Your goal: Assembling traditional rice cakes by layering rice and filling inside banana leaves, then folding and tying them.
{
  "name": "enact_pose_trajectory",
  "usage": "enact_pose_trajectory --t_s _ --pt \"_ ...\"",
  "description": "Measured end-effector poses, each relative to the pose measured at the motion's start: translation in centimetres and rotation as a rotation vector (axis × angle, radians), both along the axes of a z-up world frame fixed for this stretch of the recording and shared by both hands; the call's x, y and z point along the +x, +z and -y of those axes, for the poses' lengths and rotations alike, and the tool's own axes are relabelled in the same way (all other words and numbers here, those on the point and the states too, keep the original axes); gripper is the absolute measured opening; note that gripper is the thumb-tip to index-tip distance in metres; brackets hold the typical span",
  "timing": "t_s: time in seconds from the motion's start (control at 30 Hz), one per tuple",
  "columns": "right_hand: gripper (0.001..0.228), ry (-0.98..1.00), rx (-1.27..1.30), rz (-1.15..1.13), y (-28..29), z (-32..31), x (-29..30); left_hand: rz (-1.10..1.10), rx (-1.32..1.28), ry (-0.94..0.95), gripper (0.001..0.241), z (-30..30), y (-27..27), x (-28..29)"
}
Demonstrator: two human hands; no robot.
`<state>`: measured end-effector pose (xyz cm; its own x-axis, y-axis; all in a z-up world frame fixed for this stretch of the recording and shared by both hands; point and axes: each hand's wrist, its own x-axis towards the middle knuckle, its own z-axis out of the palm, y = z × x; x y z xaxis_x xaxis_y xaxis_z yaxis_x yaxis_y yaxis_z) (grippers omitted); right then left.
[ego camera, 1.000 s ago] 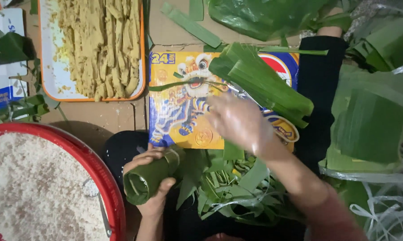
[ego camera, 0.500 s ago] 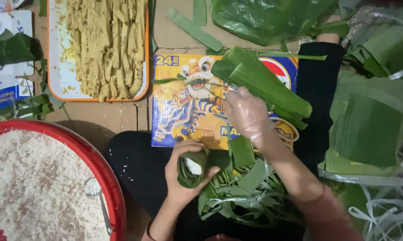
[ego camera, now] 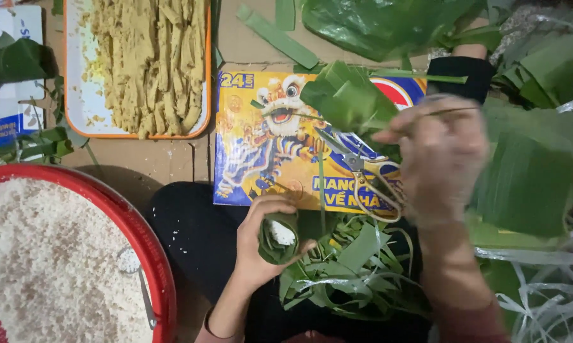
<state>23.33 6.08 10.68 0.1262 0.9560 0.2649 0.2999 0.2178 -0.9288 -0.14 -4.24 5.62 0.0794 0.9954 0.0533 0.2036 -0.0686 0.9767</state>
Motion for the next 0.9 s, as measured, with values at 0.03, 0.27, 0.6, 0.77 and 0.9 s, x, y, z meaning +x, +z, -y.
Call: enact_pose_trajectory --t_s 0.03,0.27,0.6,0.77,0.9 --pt "0.015 0.070 0.052 -0.216 0.7 0.2 0.4 0.002 0.008 -0.001 0.057 0.0 0.0 0.0" --pt "0.018 0.562 -0.556 -0.528 1.3 7.7 5.6 0.079 0.038 0.146 0.053 -0.1 -0.1 -0.4" --pt "0.022 0.687 0.004 0.587 -1.2 10.0 3.9 0.009 0.140 0.004 0.048 0.0 -0.3 1.5" --pt "0.026 0.459 -0.583 0.050 -1.8 11.5 3.4 0.070 0.143 -0.063 0.053 -1.6 -3.7 2.5" --pt "0.031 0.437 -0.543 0.046 -2.6 11.7 3.4 0.007 0.116 -0.053 0.053 -1.6 -0.9 2.6"
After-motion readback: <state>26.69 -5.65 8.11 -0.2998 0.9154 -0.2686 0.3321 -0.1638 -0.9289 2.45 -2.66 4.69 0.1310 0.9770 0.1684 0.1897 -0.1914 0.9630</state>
